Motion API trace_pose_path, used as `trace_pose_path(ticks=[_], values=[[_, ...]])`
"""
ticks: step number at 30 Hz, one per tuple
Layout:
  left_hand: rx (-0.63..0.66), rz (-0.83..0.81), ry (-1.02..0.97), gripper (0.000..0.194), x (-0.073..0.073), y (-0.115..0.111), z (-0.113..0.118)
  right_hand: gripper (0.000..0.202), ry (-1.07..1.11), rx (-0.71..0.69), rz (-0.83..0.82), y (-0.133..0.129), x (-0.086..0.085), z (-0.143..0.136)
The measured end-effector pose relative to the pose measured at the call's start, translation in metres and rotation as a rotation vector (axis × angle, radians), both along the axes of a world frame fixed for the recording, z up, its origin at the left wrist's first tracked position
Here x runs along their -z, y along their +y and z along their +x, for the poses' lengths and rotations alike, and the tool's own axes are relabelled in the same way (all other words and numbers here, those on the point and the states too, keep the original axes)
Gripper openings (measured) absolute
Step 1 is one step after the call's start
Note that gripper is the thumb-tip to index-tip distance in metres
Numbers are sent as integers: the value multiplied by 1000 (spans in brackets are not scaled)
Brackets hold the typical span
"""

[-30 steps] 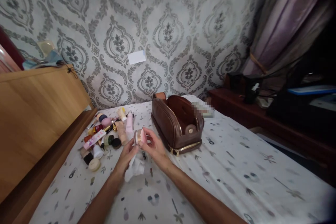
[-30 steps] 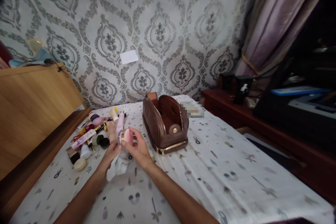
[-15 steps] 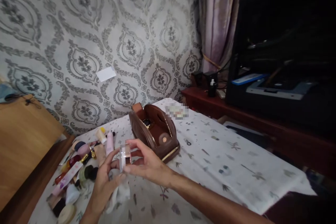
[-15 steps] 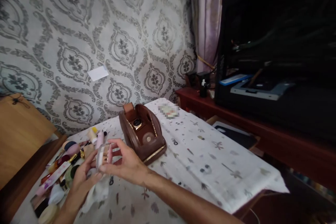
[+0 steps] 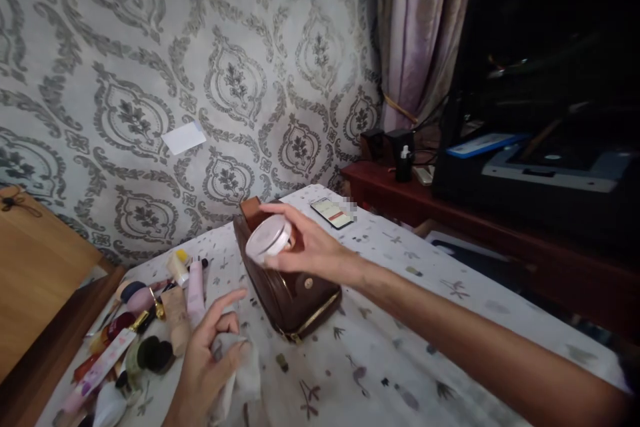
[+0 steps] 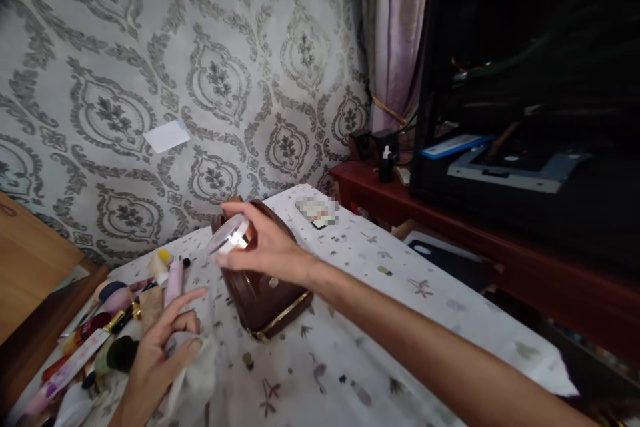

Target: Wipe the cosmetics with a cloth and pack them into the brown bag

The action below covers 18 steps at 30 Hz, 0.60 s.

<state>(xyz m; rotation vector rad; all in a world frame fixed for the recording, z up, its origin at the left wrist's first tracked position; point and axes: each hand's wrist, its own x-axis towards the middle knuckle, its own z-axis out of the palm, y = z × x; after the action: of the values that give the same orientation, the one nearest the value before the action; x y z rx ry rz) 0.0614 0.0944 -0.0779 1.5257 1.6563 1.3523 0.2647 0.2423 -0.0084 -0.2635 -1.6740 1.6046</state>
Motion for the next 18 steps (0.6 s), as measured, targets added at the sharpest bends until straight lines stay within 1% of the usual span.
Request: trace_pose_path(ticks=[2,3,5,7,9,12,13,14,16,18], values=[[-4,-23,56,46,15,1,-4,57,-72,92,65,22,-1,-1],[-15,-37,74,41,24,1,-6,51,-132,151,137,32,-2,-3],[-35,-70,83,36,40,-1,-6,43,-293,277,350,46,-2,-8],[-29,-115,79,36,54,-4,-5,39,-489,365,572,52,-3,-14],[-23,-144,72,37,67,-5,-2,36,-677,373,744,52,-5,-20],[30,-166,79,38,81,-5,2,32,-884,310,917,53,-7,-31],[60,-168,88,39,84,-5,2,32,-926,279,935,54,-6,-35],[88,-169,98,39,87,-5,2,32,-951,251,916,56,-5,-40],[124,-171,112,38,91,-5,1,33,-967,217,807,63,1,-50],[141,-161,116,36,93,-5,-1,33,-950,224,677,71,10,-61]])
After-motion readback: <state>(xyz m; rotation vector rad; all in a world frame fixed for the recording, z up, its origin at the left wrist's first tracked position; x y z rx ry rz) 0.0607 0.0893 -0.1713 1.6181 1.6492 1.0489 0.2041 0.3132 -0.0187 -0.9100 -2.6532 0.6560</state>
